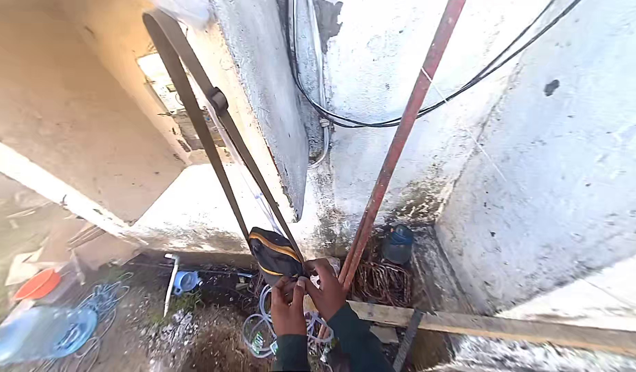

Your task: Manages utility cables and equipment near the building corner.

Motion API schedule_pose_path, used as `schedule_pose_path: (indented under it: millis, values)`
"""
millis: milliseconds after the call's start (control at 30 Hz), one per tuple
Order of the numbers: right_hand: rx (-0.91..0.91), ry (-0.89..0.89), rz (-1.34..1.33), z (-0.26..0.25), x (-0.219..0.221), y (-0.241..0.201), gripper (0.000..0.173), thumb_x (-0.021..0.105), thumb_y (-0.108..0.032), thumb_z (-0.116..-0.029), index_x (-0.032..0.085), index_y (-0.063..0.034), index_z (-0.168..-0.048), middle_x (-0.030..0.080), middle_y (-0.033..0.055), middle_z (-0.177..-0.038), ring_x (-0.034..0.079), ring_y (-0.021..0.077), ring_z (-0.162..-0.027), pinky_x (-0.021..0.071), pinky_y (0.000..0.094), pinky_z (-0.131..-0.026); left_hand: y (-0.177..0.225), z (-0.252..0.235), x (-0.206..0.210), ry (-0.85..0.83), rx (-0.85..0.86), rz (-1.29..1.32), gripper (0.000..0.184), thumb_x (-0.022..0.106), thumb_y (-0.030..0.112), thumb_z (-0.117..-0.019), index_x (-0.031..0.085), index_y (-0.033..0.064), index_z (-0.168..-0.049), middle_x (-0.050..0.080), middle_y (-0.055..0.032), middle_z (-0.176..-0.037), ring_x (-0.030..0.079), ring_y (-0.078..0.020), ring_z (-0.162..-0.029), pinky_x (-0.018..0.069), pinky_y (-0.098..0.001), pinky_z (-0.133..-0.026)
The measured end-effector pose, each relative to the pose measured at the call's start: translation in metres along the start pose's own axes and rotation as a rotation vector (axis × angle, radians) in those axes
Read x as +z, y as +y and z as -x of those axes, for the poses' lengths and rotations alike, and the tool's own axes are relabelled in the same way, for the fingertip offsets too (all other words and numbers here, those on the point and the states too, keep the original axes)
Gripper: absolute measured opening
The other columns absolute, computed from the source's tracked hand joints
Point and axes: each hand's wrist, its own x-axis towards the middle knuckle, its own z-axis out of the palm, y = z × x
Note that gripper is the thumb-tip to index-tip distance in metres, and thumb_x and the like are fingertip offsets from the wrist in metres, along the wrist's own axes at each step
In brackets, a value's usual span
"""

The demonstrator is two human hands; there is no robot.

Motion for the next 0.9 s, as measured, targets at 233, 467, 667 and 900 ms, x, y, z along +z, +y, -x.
schedule_pose_path:
  millis: [233,467,667,900]
  values:
    - [-0.139,-0.007,-0.075,0.013,0.028,-0.006,0.032,0.063,-0.023,-0.0959,0.072,0.0033,-0.112,0.070,0.0176,-0.114,0.068,0.0259,-0.107,0.0552,0.0420,-0.098,-0.005,-0.019,-0.040,-0.030,0.105,-0.086,0.029,0.074,0.004,-0.0902,0.062,-0.0077,-0.114,0.073,-0.0132,-0.089,0.071,-0.0164,-0.078,0.0606,-0.0346,-0.077]
    - [-0.165,0.219,-0.077,0.040,0.020,-0.004,0.026,0.056,-0.014,-0.0912,0.073,0.0023,-0.103,0.072,0.0126,-0.102,0.070,0.0173,-0.097,0.0586,0.0378,-0.087,-0.014,-0.007,-0.071,-0.235,0.543,-0.462,0.017,0.074,0.015,-0.0897,0.075,-0.0014,-0.095,0.073,-0.0124,-0.087,0.072,-0.0223,-0.073,0.0617,-0.0435,-0.072]
    - [-0.017,0.494,-0.069,0.042,-0.013,-0.007,0.029,0.049,-0.012,-0.0901,0.070,0.0017,-0.104,0.070,0.0035,-0.095,0.065,0.0031,-0.087,0.0559,0.0262,-0.079,-0.009,-0.050,-0.132,-0.296,0.685,-0.543,0.012,0.075,0.019,-0.0889,0.076,0.0074,-0.090,0.073,-0.0051,-0.085,0.069,-0.0178,-0.070,0.0600,-0.0410,-0.068]
    - [0.016,0.361,-0.267,0.037,-0.016,-0.014,0.032,0.042,-0.008,-0.0898,0.072,-0.0014,-0.099,0.074,-0.0038,-0.094,0.068,-0.0016,-0.090,0.0573,0.0235,-0.085,-0.031,-0.064,-0.093,-0.678,0.264,0.049,0.141,0.098,0.037,-0.0529,0.014,-0.0082,-0.157,0.040,-0.0255,-0.155,0.048,-0.0215,-0.140,0.0452,-0.0365,-0.115]
